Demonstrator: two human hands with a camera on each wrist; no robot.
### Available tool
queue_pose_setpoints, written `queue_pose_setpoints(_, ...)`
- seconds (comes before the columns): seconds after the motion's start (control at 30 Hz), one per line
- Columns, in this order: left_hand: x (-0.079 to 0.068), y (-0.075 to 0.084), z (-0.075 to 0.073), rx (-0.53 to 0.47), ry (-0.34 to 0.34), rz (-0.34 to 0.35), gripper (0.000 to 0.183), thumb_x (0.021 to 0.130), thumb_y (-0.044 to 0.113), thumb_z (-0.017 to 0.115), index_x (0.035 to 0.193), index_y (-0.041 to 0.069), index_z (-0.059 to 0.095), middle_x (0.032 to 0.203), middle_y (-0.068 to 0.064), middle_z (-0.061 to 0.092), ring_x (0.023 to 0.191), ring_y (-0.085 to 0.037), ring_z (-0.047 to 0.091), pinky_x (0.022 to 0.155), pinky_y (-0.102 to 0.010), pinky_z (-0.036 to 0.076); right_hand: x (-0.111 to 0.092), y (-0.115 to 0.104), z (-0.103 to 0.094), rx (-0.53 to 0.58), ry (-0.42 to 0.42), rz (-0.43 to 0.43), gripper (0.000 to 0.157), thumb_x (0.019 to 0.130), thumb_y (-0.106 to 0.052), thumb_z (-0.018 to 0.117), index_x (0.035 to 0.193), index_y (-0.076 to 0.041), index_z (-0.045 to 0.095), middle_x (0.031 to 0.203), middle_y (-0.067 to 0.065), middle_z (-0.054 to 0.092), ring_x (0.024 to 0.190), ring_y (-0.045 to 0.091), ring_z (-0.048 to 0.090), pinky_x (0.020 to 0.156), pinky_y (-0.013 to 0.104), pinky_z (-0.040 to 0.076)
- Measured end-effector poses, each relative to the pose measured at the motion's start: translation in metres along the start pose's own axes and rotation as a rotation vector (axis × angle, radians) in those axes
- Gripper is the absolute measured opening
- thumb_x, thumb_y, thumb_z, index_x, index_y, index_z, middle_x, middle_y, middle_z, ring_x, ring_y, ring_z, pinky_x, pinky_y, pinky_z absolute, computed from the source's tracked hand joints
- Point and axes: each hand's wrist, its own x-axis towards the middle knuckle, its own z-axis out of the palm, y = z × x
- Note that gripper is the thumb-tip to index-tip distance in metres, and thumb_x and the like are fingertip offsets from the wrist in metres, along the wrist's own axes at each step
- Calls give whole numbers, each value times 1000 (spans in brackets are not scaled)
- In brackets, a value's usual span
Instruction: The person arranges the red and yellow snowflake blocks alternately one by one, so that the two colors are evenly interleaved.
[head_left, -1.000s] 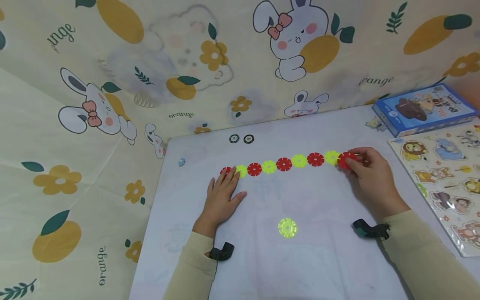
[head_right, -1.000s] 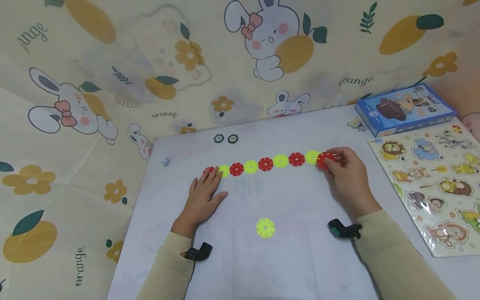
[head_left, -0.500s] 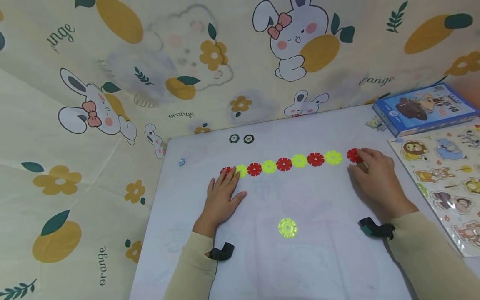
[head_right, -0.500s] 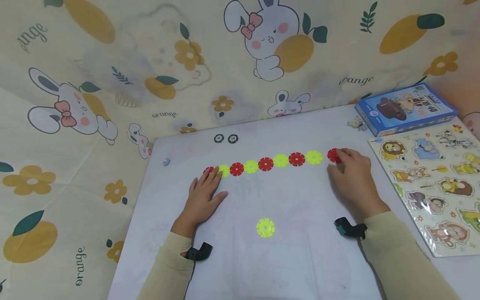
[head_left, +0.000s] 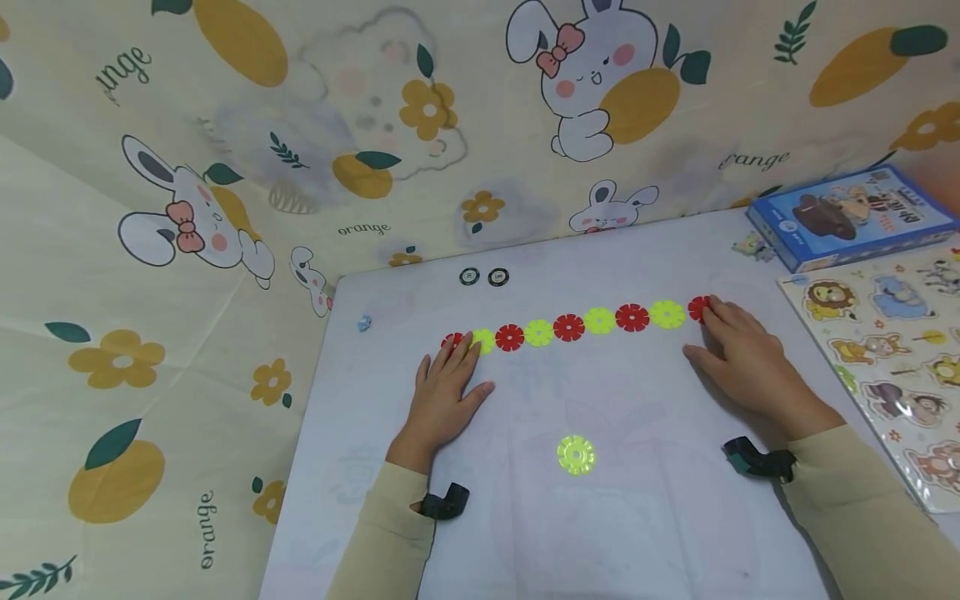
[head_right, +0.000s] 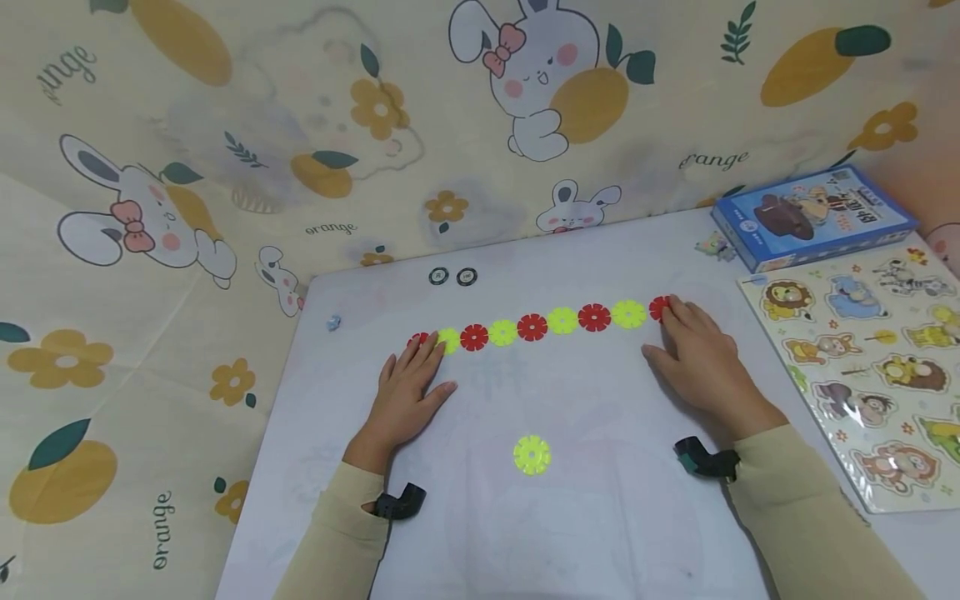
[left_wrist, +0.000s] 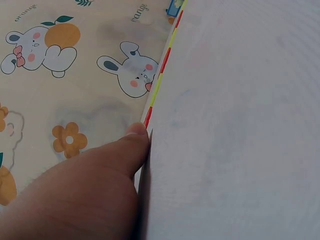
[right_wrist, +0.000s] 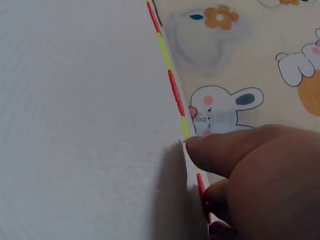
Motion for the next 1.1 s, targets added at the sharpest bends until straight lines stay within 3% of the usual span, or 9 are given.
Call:
queue_pose_setpoints(0.2, -1, -2, 3, -15, 2, 6, 73, 91, 66, 37, 153, 27, 26, 158, 9, 13, 144, -21, 5, 108, -58, 6, 1, -3, 1, 19, -21, 13, 83, 92, -45, 60, 150, 2, 21, 156, 21, 9, 142, 38, 0, 95, 73, 10)
queue_pose_setpoints(0.3, 0, -3, 5, -18, 8, 13, 72, 93, 65, 35, 152, 26, 27, 158, 9, 14, 144, -20, 5, 109, -57, 7, 0, -6, -1, 79, 21, 21, 82, 91, -42, 62, 152, -4, 21, 157, 19, 8, 142, 40, 1, 99, 71, 13)
queue_pose_setpoints(0.4, 0, -4, 7, -22, 11, 16, 72, 92, 66, 34, 152, 27, 27, 158, 9, 13, 144, -19, 5, 109, -57, 7, -2, -14, -5, 210, 94, 4, 76, 92, -40, 62, 152, -11, 25, 156, 16, 18, 139, 40, 17, 97, 66, 28)
queue_pose_setpoints(0.5, 0, -5, 7, -20, 12, 19, 73, 92, 67, 33, 153, 27, 26, 158, 10, 12, 144, -19, 4, 109, -57, 7, -8, -27, -7, 391, 98, -36, 66, 94, -37, 60, 151, -20, 30, 149, 11, 33, 127, 34, 39, 90, 46, 46)
queue_pose_setpoints(0.63, 0, -4, 6, -13, 8, 15, 73, 92, 67, 32, 153, 28, 25, 158, 10, 12, 144, -19, 4, 109, -57, 6, -16, -49, -1, 713, -63, -149, 53, 100, -24, 50, 150, -24, 30, 143, 10, 40, 118, 33, 51, 82, 31, 51)
queue_pose_setpoints(0.8, 1, -3, 4, -12, 10, 16, 73, 92, 67, 33, 153, 28, 24, 158, 9, 12, 144, -20, 5, 108, -58, 7, -26, -78, 15, 979, -419, -331, 51, 102, -23, 35, 152, -18, 23, 146, 22, 34, 123, 45, 42, 87, 50, 48)
queue_pose_setpoints(0.9, 1, -3, 3, -12, 13, 15, 73, 92, 67, 33, 153, 28, 25, 158, 9, 12, 144, -20, 5, 108, -58, 7, -34, -96, 27, 940, -615, -358, 56, 101, -29, 38, 152, -16, 22, 145, 21, 35, 125, 43, 41, 89, 50, 46)
queue_pose_setpoints(0.97, 1, -3, 3, -5, 14, 12, 73, 91, 68, 33, 153, 28, 25, 158, 9, 13, 144, -20, 6, 108, -58, 8, -40, -106, 36, 841, -686, -343, 60, 98, -33, 49, 151, -18, 25, 144, 13, 39, 126, 35, 42, 93, 46, 45)
queue_pose_setpoints(1.1, 1, -3, 4, 1, 13, 10, 74, 91, 68, 34, 153, 29, 25, 158, 9, 14, 144, -20, 6, 109, -57, 8, -52, -122, 52, 520, -648, -372, 66, 85, -32, 72, 143, -21, 43, 134, -6, 46, 121, 15, 43, 95, 32, 43)
